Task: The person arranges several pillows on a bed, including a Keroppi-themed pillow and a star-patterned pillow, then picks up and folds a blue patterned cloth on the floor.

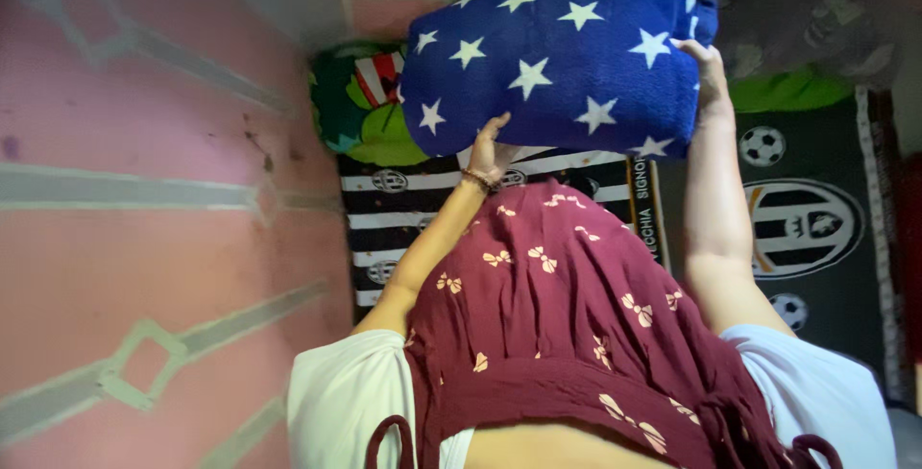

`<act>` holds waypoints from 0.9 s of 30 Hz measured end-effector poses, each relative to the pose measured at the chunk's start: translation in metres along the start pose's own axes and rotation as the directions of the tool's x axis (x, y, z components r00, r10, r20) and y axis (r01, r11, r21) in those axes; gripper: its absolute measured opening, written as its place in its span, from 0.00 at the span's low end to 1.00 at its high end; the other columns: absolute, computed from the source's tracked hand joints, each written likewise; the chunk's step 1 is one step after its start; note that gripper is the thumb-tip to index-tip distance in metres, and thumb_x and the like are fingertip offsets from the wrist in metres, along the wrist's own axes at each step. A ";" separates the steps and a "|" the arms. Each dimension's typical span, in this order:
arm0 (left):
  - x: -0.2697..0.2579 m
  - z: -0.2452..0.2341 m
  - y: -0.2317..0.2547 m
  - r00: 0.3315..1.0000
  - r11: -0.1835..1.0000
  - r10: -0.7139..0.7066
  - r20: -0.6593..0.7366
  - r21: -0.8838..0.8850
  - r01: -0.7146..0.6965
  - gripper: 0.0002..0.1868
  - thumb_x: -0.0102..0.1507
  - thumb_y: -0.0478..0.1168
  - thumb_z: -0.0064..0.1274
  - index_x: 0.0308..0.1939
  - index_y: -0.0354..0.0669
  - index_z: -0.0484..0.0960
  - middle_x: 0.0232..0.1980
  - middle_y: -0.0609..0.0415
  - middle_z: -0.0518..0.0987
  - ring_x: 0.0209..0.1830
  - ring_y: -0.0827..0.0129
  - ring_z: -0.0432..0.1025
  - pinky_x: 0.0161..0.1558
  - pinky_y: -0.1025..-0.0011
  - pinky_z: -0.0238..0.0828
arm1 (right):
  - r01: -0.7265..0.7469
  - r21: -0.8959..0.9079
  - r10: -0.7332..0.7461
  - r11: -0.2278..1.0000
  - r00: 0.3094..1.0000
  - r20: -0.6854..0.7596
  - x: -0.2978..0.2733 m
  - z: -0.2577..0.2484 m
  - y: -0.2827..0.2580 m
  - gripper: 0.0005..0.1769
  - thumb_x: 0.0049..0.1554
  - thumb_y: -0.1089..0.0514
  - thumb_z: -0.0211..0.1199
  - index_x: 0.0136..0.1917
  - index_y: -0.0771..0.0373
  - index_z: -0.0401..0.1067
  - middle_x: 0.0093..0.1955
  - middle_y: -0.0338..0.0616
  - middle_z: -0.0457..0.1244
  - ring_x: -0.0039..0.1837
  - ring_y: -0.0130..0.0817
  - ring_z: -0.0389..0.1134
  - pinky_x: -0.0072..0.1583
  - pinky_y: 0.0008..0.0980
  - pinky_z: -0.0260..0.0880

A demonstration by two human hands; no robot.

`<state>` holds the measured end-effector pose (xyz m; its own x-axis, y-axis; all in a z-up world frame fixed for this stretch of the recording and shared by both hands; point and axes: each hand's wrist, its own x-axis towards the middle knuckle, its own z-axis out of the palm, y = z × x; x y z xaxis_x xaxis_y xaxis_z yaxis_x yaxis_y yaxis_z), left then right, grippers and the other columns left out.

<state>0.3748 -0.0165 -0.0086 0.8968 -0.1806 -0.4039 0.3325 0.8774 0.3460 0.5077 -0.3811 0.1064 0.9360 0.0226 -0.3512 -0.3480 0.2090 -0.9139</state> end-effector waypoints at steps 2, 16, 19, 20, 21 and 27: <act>0.014 0.009 -0.007 1.000 0.999 0.025 -0.013 -0.044 -0.026 0.18 0.62 0.42 0.59 0.53 0.38 0.79 0.55 0.49 0.81 0.56 0.58 0.76 0.62 0.56 0.72 | -0.024 0.004 0.024 1.000 0.999 0.033 0.028 -0.004 -0.003 0.18 0.55 0.53 0.67 0.55 0.66 0.77 0.45 0.42 0.70 0.43 0.32 0.73 0.47 0.28 0.75; 0.089 -0.020 -0.039 0.829 0.957 -0.100 -0.550 0.174 0.231 0.31 0.63 0.46 0.62 0.68 0.50 0.69 0.74 0.51 0.64 0.76 0.56 0.60 0.64 0.30 0.68 | -0.046 -0.051 0.057 0.998 0.969 0.239 0.209 -0.044 0.035 0.22 0.63 0.54 0.66 0.65 0.70 0.72 0.53 0.49 0.68 0.52 0.39 0.70 0.54 0.36 0.73; 0.049 -0.045 -0.071 0.771 0.960 -0.164 -0.615 0.080 0.268 0.32 0.65 0.52 0.54 0.72 0.51 0.67 0.75 0.45 0.65 0.74 0.51 0.60 0.64 0.32 0.64 | -0.159 -0.178 0.170 0.971 0.984 0.047 0.217 -0.042 0.047 0.19 0.63 0.54 0.63 0.63 0.69 0.73 0.51 0.49 0.67 0.49 0.39 0.68 0.51 0.37 0.70; 0.040 -0.049 -0.079 0.775 0.968 -0.188 -0.603 0.017 0.249 0.31 0.65 0.53 0.52 0.70 0.50 0.67 0.73 0.43 0.68 0.73 0.50 0.63 0.63 0.33 0.64 | -0.195 -0.200 0.199 0.960 0.980 -0.003 0.217 -0.043 0.055 0.19 0.64 0.54 0.63 0.63 0.68 0.73 0.50 0.49 0.67 0.48 0.39 0.67 0.50 0.37 0.69; 0.035 -0.051 -0.080 0.772 0.971 -0.184 -0.609 0.012 0.241 0.31 0.65 0.53 0.52 0.70 0.50 0.67 0.73 0.43 0.68 0.73 0.50 0.63 0.63 0.33 0.64 | -0.223 -0.217 0.222 0.950 0.975 -0.030 0.219 -0.046 0.063 0.18 0.64 0.55 0.62 0.62 0.68 0.73 0.49 0.49 0.67 0.47 0.39 0.67 0.49 0.37 0.68; 0.031 -0.046 -0.079 0.823 0.993 -0.113 -0.556 -0.030 0.116 0.25 0.68 0.50 0.46 0.68 0.50 0.66 0.68 0.47 0.72 0.69 0.55 0.67 0.65 0.35 0.65 | -0.357 -0.237 0.347 0.904 0.934 -0.081 0.203 -0.044 0.100 0.14 0.65 0.56 0.58 0.59 0.65 0.75 0.44 0.49 0.67 0.41 0.39 0.63 0.42 0.39 0.62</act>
<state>0.3626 -0.0706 -0.0875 0.5385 -0.0001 -0.8426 0.4252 0.8634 0.2716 0.6602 -0.3984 -0.0652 0.7493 0.0146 -0.6621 -0.6607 -0.0507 -0.7489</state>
